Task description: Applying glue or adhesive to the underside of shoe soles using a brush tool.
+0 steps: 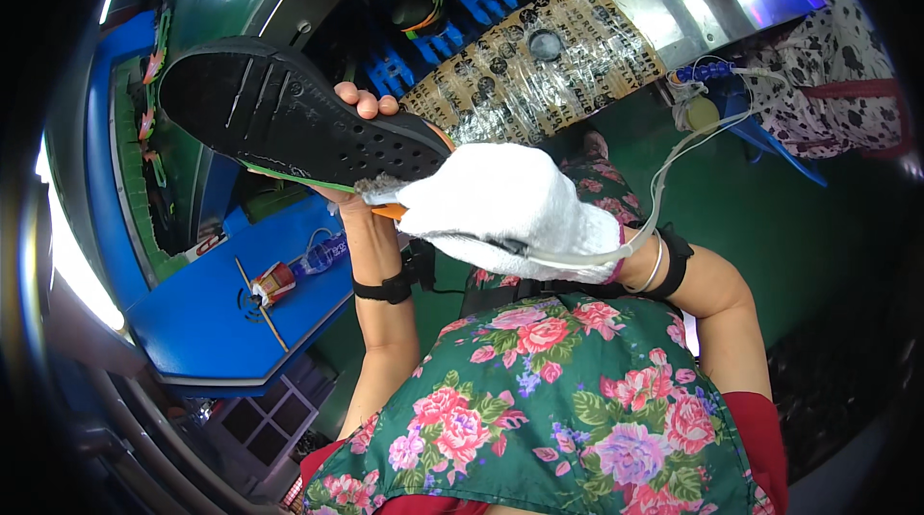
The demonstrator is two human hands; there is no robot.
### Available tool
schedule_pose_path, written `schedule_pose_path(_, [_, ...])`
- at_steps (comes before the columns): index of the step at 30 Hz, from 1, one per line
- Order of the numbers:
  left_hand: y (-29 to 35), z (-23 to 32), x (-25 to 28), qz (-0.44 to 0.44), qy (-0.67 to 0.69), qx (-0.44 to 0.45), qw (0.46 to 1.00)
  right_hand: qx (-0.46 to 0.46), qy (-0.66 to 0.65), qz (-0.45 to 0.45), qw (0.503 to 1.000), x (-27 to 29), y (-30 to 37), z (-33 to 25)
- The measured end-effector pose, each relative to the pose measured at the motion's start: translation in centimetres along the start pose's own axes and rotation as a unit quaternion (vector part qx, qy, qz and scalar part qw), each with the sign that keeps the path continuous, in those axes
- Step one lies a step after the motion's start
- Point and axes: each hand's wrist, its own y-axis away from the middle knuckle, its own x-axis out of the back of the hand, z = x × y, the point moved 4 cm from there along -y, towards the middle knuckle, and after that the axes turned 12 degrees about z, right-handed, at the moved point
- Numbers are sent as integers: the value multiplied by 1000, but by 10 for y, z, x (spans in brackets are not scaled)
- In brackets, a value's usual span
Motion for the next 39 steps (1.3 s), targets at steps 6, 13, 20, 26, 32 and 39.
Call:
schedule_pose_path(6, [-9,4,2,0,-39,-25,999,-67,-22,24,997,6,-1,12])
schedule_pose_path(13, [-13,2,1,18,-20,-23,999,-21,-6,43,999,4,-4,9])
schedule_pose_path(20, [-19,-9,7,48,9,38,998,-12,-24,23,999,-2,-12,10])
schedule_pose_path(26, [-22,-9,-5,-20,-19,31,999,-63,-20,49,997,8,-14,22])
schedule_pose_path(32, [-23,-5,-3,-19,49,31,998,-244,-165,58,954,6,-13,33])
schedule_pose_path(39, [-24,10,14,23,-86,-20,996,-129,-84,20,988,9,-15,23])
